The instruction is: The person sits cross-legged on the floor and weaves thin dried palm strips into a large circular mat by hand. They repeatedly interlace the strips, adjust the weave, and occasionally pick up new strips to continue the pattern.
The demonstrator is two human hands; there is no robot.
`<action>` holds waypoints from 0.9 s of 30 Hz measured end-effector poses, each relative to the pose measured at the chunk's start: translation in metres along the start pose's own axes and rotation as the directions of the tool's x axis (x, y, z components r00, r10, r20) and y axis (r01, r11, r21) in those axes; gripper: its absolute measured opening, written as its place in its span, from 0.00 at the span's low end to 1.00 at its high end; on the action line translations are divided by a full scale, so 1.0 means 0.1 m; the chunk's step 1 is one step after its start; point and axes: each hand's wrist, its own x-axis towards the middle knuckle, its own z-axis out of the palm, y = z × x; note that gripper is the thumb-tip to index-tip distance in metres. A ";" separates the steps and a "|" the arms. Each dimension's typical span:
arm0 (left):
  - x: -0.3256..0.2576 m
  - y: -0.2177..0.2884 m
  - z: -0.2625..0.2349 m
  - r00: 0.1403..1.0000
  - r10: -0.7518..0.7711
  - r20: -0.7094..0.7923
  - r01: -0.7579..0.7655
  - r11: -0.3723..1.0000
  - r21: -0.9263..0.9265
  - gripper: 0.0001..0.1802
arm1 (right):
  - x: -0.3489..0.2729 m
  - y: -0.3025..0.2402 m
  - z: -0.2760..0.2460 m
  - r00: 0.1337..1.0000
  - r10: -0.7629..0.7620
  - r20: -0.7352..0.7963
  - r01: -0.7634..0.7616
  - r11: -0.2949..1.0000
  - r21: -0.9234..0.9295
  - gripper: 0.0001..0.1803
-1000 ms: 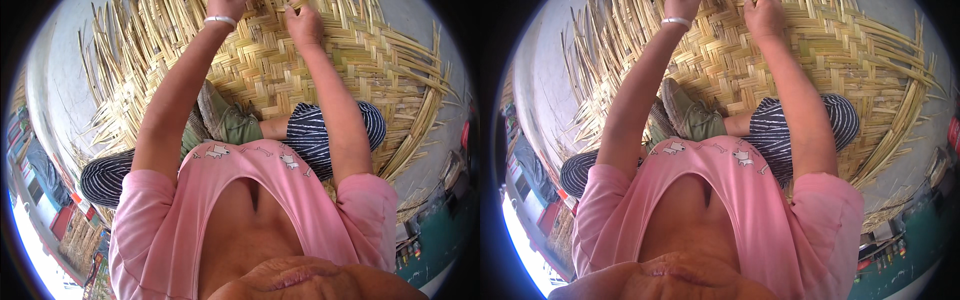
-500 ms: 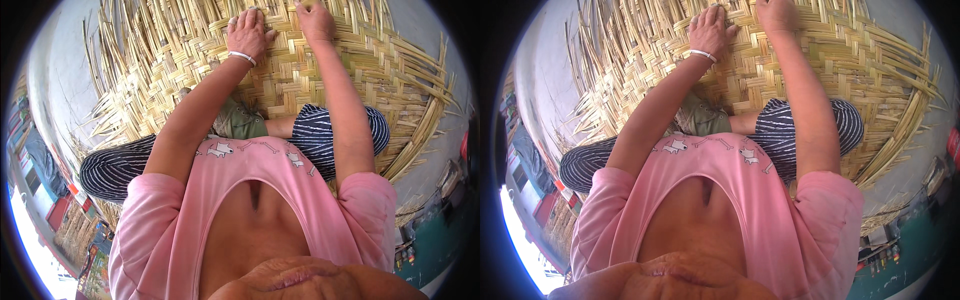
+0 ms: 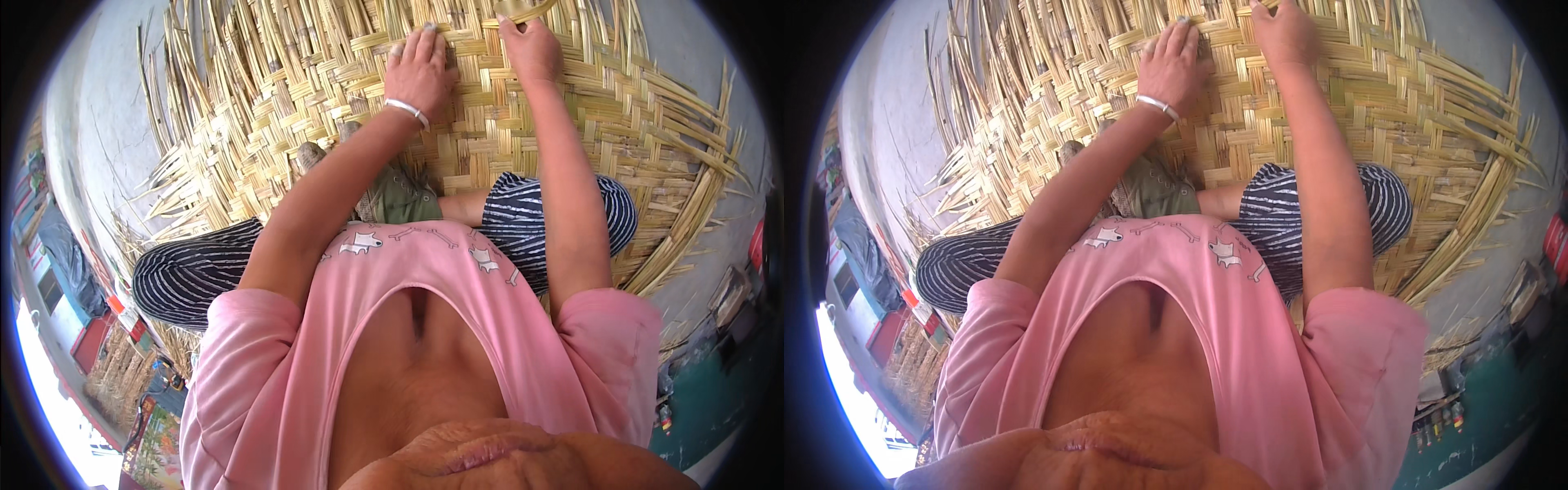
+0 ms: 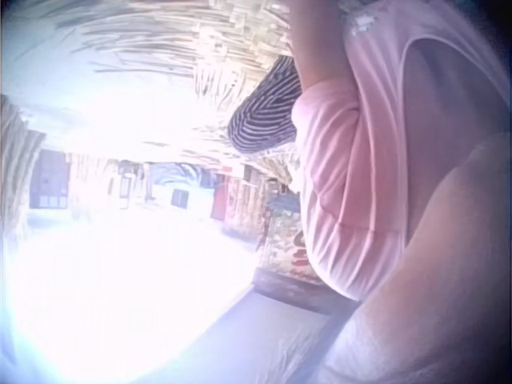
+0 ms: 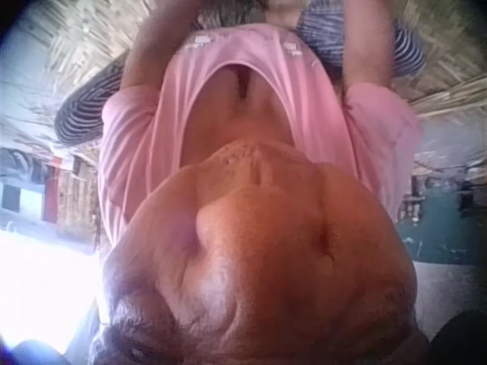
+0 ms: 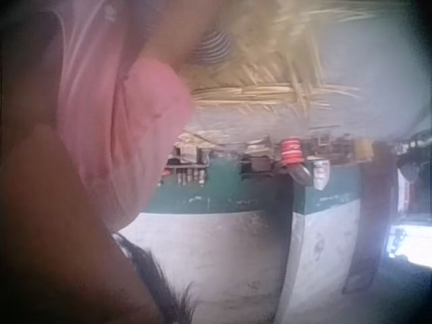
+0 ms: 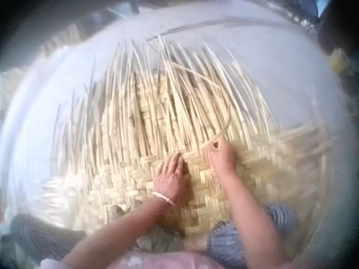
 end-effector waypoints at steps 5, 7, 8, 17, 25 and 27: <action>-0.18 -0.12 -0.34 0.979 -0.202 0.004 0.202 0.979 0.008 0.44 | -0.02 0.14 0.02 0.977 0.144 0.154 -0.208 0.539 0.816 0.10; -0.14 -0.28 -0.40 0.962 -0.255 0.100 0.253 0.967 0.030 0.47 | -0.01 -0.03 -0.26 0.969 0.099 0.227 -0.248 0.350 0.903 0.11; -0.12 -0.34 -0.41 0.964 -0.218 0.150 0.211 0.976 0.057 0.48 | 0.05 0.04 -0.35 0.969 0.062 0.239 -0.247 0.204 0.947 0.10; -0.08 -0.40 -0.50 0.969 -0.101 0.226 0.080 0.992 0.101 0.37 | 0.32 0.44 -1.31 0.993 0.109 0.055 -0.039 -0.144 0.989 0.09; 0.50 -0.57 -0.31 0.863 -0.391 0.320 0.480 0.831 -0.281 0.30 | 0.31 1.19 -1.79 0.965 0.230 -0.129 0.136 -0.016 0.991 0.10; 0.56 -0.51 -0.27 0.845 -0.454 0.284 0.519 0.825 -0.225 0.31 | 0.24 1.12 -1.73 0.918 0.362 -0.162 0.195 -0.054 0.979 0.10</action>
